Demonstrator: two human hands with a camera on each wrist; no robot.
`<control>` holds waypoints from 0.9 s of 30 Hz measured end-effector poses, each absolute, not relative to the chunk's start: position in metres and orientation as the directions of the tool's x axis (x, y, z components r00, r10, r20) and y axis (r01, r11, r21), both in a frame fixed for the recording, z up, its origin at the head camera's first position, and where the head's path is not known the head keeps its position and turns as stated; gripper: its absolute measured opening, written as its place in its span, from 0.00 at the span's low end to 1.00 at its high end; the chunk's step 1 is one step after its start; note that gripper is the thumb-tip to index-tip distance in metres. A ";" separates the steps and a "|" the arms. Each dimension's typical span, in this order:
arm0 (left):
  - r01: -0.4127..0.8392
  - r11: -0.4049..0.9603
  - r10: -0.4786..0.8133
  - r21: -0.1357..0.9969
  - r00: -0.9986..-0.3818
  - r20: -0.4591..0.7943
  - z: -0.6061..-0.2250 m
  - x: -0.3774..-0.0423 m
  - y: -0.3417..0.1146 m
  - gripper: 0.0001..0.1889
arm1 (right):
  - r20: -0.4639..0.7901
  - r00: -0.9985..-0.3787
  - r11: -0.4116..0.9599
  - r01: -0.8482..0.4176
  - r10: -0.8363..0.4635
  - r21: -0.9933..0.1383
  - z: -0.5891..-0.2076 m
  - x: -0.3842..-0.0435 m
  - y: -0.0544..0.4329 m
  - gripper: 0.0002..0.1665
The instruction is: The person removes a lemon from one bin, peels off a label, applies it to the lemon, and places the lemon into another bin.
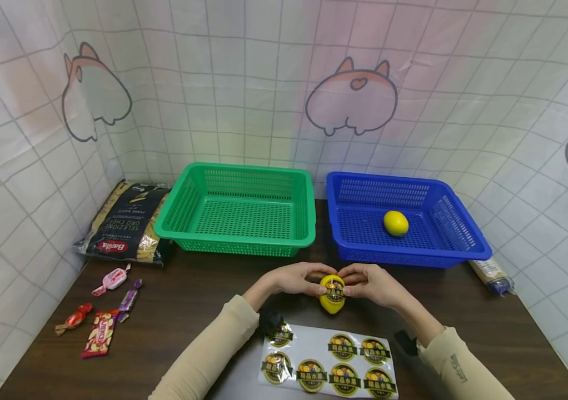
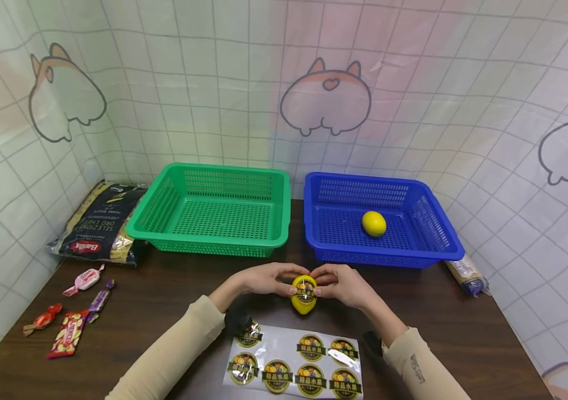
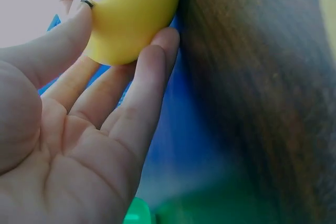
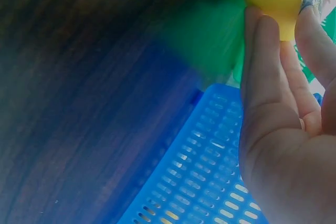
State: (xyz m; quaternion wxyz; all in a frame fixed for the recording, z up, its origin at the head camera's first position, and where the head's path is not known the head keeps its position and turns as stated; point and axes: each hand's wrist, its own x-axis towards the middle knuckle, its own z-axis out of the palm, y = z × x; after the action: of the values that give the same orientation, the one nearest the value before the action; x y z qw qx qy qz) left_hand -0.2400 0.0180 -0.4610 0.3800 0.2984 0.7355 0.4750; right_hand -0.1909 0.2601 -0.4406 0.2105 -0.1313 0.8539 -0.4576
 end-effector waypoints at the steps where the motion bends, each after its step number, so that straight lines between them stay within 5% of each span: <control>1: 0.089 0.383 0.793 0.919 -0.542 -0.278 -0.461 -0.240 0.018 0.29 | -0.246 -0.874 0.538 -0.021 -0.419 -0.843 -0.441 -0.190 0.261 0.26; 16: 0.017 0.362 0.777 0.932 -0.558 -0.292 -0.461 -0.234 0.018 0.24 | -0.249 -0.844 0.488 -0.018 -0.475 -0.873 -0.438 -0.181 0.258 0.28; 27: 0.200 0.388 0.756 0.899 -0.628 -0.187 -0.453 -0.226 0.020 0.23 | -0.189 -0.879 0.534 -0.085 -0.437 -0.841 -0.437 -0.173 0.250 0.28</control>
State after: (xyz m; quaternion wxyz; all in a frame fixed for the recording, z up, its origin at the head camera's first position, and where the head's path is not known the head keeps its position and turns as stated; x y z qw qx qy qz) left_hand -0.2261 0.0199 -0.4533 0.3023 0.3078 0.7764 0.4594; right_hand -0.1727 0.2497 -0.4366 0.1923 -0.1527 0.8544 -0.4579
